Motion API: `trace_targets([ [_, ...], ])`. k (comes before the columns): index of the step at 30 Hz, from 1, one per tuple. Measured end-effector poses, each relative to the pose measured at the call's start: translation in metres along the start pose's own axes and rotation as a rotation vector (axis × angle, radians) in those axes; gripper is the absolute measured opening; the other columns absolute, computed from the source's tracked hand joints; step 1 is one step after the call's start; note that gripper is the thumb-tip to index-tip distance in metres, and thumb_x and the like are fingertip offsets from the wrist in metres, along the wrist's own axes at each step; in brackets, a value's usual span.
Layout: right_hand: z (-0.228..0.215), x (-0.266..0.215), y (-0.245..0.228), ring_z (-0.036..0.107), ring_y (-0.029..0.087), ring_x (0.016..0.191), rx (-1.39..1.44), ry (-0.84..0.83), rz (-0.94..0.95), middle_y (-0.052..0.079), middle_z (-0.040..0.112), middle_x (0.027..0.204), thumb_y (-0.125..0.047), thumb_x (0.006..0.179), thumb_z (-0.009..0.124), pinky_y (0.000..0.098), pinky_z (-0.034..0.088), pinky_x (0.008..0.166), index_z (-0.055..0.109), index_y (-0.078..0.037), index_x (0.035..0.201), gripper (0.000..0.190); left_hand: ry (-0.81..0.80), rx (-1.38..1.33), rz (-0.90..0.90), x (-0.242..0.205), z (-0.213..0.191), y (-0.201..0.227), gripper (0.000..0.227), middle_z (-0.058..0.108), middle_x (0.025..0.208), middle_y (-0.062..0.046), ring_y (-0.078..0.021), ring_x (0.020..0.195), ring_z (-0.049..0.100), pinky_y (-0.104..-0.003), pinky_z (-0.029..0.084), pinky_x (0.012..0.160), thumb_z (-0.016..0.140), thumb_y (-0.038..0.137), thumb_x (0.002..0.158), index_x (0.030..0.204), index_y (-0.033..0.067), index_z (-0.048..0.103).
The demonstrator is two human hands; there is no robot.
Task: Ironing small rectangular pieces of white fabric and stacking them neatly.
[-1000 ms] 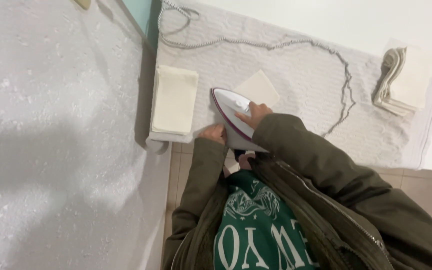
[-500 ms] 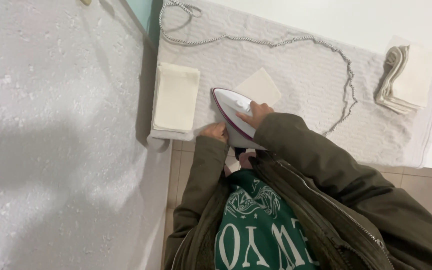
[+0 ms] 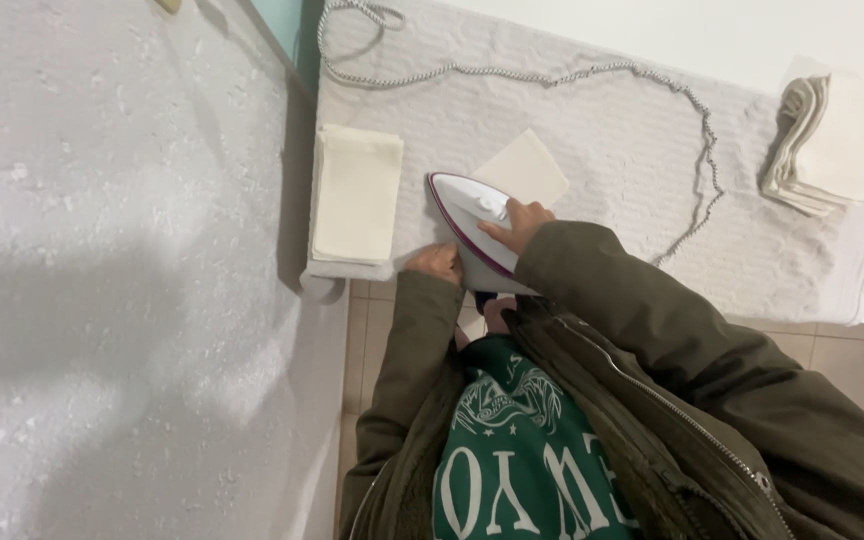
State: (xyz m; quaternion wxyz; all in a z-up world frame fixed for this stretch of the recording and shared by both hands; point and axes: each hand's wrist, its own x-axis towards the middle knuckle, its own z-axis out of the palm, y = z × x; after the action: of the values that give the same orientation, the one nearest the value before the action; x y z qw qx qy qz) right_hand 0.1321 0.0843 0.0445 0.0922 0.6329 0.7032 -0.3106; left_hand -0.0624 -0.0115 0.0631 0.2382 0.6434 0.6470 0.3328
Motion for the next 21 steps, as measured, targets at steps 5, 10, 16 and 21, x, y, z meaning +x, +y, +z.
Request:
trace_targets([
  [5,-0.007,-0.006,-0.008,0.075,0.042,0.083,-0.003,-0.024,0.035,0.028,0.073,0.093,-0.070,0.089,0.063,0.0525,0.061,0.074,0.067,0.001,0.120,0.078,-0.007,0.012,0.032,-0.009,0.007,-0.007,0.006,0.065,0.074,-0.016,-0.0405,0.071,0.064,-0.052,0.051,0.061,0.065,0.008,0.082,0.078,0.0068,0.062],
  [10,-0.006,0.015,-0.006,0.076,0.041,0.082,-0.017,-0.024,0.031,0.029,0.073,0.095,-0.070,0.088,0.063,0.0511,0.062,0.074,0.064,0.002,0.124,0.080,-0.015,0.044,0.055,-0.004,0.017,-0.022,0.008,0.065,0.077,-0.016,-0.0387,0.073,0.065,-0.050,0.053,0.062,0.061,0.006,0.085,0.077,0.0056,0.059],
  [16,-0.008,0.015,0.000,0.074,0.043,0.087,0.011,0.047,0.033,0.030,0.072,0.100,-0.069,0.088,0.065,0.0522,0.060,0.078,0.066,0.002,0.122,0.078,-0.001,0.051,0.017,0.000,0.015,-0.015,0.010,0.065,0.075,-0.017,-0.0399,0.072,0.065,-0.051,0.052,0.062,0.064,0.010,0.085,0.076,0.0061,0.062],
  [21,-0.009,0.008,-0.002,0.073,0.044,0.087,0.032,0.036,0.070,0.031,0.071,0.099,-0.069,0.089,0.064,0.0538,0.060,0.076,0.066,0.003,0.120,0.079,-0.016,0.077,-0.057,-0.008,0.011,-0.006,0.013,0.066,0.076,-0.016,-0.0403,0.074,0.065,-0.052,0.051,0.064,0.062,0.013,0.088,0.076,0.0083,0.062],
])
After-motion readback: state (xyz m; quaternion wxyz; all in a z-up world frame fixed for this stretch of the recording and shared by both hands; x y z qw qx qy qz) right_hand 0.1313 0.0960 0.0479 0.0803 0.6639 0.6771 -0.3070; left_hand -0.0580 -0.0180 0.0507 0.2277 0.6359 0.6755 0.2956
